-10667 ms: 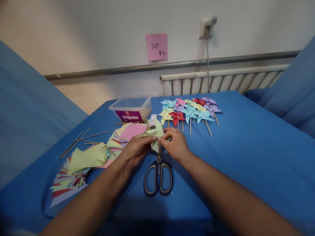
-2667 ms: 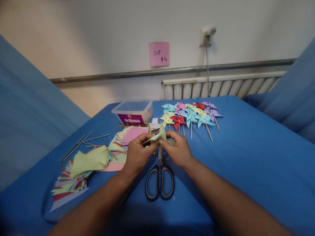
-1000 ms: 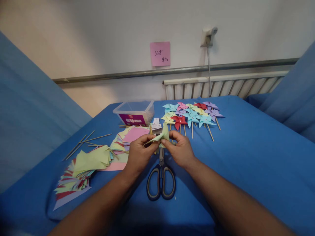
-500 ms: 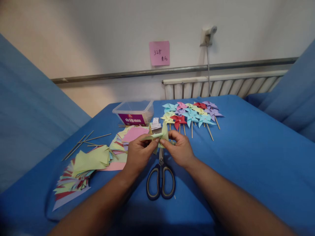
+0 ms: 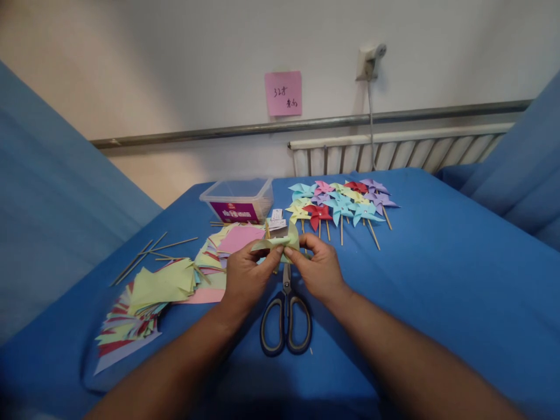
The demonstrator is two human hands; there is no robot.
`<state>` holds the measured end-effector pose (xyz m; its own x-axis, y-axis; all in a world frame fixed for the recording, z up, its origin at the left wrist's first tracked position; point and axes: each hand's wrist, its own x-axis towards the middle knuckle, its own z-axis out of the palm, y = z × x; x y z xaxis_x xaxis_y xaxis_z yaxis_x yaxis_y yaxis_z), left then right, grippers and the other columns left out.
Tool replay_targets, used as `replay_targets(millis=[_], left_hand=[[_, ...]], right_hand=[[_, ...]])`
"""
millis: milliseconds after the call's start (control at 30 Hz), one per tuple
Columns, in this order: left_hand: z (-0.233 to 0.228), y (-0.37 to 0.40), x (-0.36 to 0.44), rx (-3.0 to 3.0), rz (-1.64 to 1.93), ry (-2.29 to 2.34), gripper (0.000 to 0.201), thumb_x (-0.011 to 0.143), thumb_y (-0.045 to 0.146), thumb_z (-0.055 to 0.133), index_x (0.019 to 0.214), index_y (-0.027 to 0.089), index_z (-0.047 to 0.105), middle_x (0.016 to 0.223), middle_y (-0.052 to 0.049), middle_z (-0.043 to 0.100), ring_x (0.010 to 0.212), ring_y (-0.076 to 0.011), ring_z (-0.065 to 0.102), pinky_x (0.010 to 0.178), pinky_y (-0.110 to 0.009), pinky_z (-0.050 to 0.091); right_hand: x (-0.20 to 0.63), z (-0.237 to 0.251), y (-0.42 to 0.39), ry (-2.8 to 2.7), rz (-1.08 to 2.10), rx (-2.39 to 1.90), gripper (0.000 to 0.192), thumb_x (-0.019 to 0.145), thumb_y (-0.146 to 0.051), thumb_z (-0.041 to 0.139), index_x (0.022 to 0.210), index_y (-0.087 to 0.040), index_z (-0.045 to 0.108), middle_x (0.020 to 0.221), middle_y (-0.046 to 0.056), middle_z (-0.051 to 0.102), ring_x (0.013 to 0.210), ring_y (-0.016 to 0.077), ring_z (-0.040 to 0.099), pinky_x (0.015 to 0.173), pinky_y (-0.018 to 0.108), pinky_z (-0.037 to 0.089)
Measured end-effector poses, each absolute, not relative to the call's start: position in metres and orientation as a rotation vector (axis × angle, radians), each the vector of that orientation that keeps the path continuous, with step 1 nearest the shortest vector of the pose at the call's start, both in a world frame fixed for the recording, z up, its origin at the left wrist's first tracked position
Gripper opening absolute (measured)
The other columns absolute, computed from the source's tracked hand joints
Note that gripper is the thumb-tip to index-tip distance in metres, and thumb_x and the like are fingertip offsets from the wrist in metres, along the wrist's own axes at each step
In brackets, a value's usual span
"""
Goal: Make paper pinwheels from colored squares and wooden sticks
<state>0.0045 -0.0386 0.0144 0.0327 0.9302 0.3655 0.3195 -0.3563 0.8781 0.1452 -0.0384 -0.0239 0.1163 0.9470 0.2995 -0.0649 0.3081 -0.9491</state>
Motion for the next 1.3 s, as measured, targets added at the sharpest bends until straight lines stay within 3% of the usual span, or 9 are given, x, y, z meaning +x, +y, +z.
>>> replay_targets(millis=[433, 1300], left_hand=[[0.0156, -0.0388, 0.0054, 1.703, 1.329, 1.291, 0.013, 0.078, 0.028, 0.068, 0.08, 0.016, 0.073, 0.073, -0.002, 0.071, 0.068, -0.0148, 0.062, 0.067, -0.025, 0.047], [0.0167, -0.0376, 0.0058, 1.633, 1.286, 1.245, 0.009, 0.073, 0.025, 0.069, 0.075, 0.017, 0.071, 0.068, 0.001, 0.065, 0.064, -0.0131, 0.056, 0.061, -0.023, 0.043]], right_hand=[[0.1429, -0.0181, -0.0405, -1.165, 0.975, -0.97, 0.017, 0.076, -0.035, 0.073, 0.079, -0.019, 0.066, 0.076, 0.0, 0.067, 0.073, 0.0165, 0.06, 0.07, 0.03, 0.047], [0.1421, -0.0158, -0.0427, -1.126, 0.977, -0.964, 0.019, 0.074, -0.037, 0.074, 0.077, -0.02, 0.064, 0.074, -0.001, 0.067, 0.072, 0.016, 0.06, 0.07, 0.029, 0.047]])
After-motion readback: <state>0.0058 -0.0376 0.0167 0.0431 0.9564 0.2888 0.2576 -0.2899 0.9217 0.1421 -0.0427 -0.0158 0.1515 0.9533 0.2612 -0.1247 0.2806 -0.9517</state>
